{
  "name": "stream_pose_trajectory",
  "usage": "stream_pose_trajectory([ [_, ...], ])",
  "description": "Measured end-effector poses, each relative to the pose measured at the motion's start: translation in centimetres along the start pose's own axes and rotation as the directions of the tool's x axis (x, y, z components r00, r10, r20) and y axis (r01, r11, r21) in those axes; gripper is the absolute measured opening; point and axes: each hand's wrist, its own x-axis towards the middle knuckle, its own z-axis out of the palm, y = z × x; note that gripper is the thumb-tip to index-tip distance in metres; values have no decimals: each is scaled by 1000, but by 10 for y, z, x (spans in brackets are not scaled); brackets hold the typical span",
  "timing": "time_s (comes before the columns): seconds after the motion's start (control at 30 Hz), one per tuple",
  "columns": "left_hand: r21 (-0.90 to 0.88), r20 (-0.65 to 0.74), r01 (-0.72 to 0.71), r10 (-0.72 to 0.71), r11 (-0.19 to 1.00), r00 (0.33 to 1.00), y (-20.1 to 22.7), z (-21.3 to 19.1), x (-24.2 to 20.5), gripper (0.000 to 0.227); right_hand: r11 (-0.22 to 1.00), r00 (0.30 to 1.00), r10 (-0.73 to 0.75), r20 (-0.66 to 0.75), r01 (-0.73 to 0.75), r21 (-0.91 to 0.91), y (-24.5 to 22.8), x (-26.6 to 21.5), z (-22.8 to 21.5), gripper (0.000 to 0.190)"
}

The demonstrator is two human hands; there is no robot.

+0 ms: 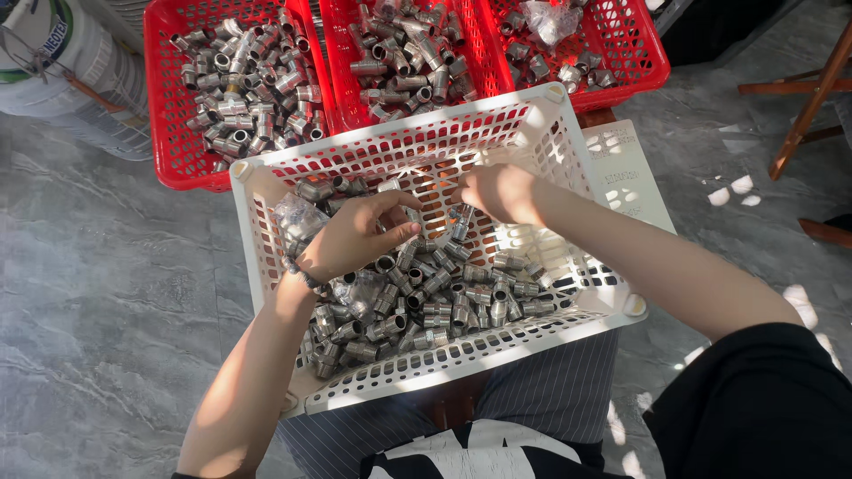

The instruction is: The person picks small cylindrical metal parts from a white basket, inspects them by hand, and places them into one of three red baskets. The person repeats this process for multiple parts throughout the clip.

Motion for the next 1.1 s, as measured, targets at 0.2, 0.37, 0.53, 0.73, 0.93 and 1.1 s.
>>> stream_pose_trajectory([
  [0.2, 11, 7, 17, -17, 1000, 1000, 5, 0, -2, 33, 650, 943, -290, 162, 319, -690, 4, 17, 11, 37],
  [0.37, 9, 12, 28, -29, 1000, 1000, 8, -2, -3, 35, 728, 963, -237, 132, 265, -633, 64, 46, 37, 27],
  [0.53, -42, -13, 0, 0, 999, 1000, 2, -3, 0, 33, 885, 837, -466, -287, 433, -173, -23, -59, -22, 42],
  [0.73, -258, -19, -84, 82, 962, 996, -3, 2, 1, 31, 774, 486, -495, -720, 623, -113, -55, -88, -9, 25],
  [0.93, -411, -131, -168, 125, 896, 984, -5, -1, 0, 33, 472, 798, -183, -574, 583, 661, -39, -70, -2, 44],
  [1.1, -321, -243, -208, 132, 924, 961, -11, 1, 2, 44, 283, 793, -194, -577, 608, 741, -14, -50, 1, 43],
])
